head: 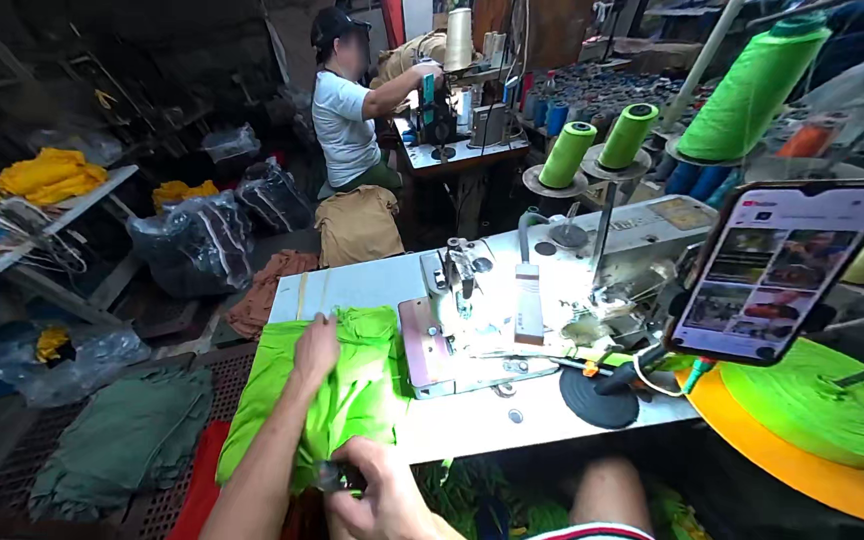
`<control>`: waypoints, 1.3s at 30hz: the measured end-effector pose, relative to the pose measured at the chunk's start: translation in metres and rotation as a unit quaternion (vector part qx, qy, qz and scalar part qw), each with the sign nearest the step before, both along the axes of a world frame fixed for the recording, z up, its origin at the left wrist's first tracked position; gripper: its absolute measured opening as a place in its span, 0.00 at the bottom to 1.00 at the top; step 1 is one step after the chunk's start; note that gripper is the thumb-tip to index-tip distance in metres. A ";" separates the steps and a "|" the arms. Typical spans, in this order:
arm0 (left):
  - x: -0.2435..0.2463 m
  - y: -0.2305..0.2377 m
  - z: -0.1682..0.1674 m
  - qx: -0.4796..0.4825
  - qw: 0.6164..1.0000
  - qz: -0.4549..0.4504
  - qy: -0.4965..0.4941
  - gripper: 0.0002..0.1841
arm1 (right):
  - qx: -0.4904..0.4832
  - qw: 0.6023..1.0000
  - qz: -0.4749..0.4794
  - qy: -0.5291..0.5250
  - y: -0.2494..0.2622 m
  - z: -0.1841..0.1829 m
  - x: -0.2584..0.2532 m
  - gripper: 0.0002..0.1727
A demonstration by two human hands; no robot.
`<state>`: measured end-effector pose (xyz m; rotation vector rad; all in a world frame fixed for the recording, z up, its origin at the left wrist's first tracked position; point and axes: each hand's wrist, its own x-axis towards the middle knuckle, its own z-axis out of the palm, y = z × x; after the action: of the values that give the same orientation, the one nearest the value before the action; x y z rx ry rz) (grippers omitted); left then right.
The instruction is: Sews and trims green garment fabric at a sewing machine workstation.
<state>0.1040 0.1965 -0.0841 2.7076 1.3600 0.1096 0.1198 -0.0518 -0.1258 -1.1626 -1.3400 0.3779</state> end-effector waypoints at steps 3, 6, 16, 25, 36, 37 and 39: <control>0.004 0.011 0.038 -0.010 0.993 -0.015 -0.118 0.15 | 0.038 0.999 0.003 -0.002 -0.024 0.008 0.002 0.10; -0.011 -0.022 0.063 -0.140 0.982 -0.095 -0.081 0.13 | -0.026 0.999 -0.022 -0.008 -0.040 -0.021 0.008 0.09; -0.074 -0.075 0.006 -0.191 0.970 -0.115 0.095 0.18 | -0.227 0.920 -0.178 -0.264 -0.083 -0.091 0.072 0.15; -0.055 -0.075 -0.024 -0.147 0.977 -0.147 0.038 0.14 | -0.203 0.972 -0.107 -0.059 -0.090 -0.071 0.060 0.17; -0.101 -0.069 0.059 -0.048 0.957 -0.010 -0.287 0.15 | -0.155 0.949 0.068 0.266 0.032 -0.047 0.034 0.14; -0.105 -0.068 0.069 -0.043 0.945 0.005 -0.326 0.16 | -0.131 0.923 0.112 0.344 0.031 -0.035 0.038 0.12; -0.108 -0.070 0.088 -0.029 0.940 -0.016 -0.340 0.16 | -0.111 0.891 0.170 0.406 0.030 -0.011 0.046 0.11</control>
<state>-0.0040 0.1262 0.0040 2.2877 1.0698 0.8882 0.1658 -0.0220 -0.1371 -0.7850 -0.7474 1.1576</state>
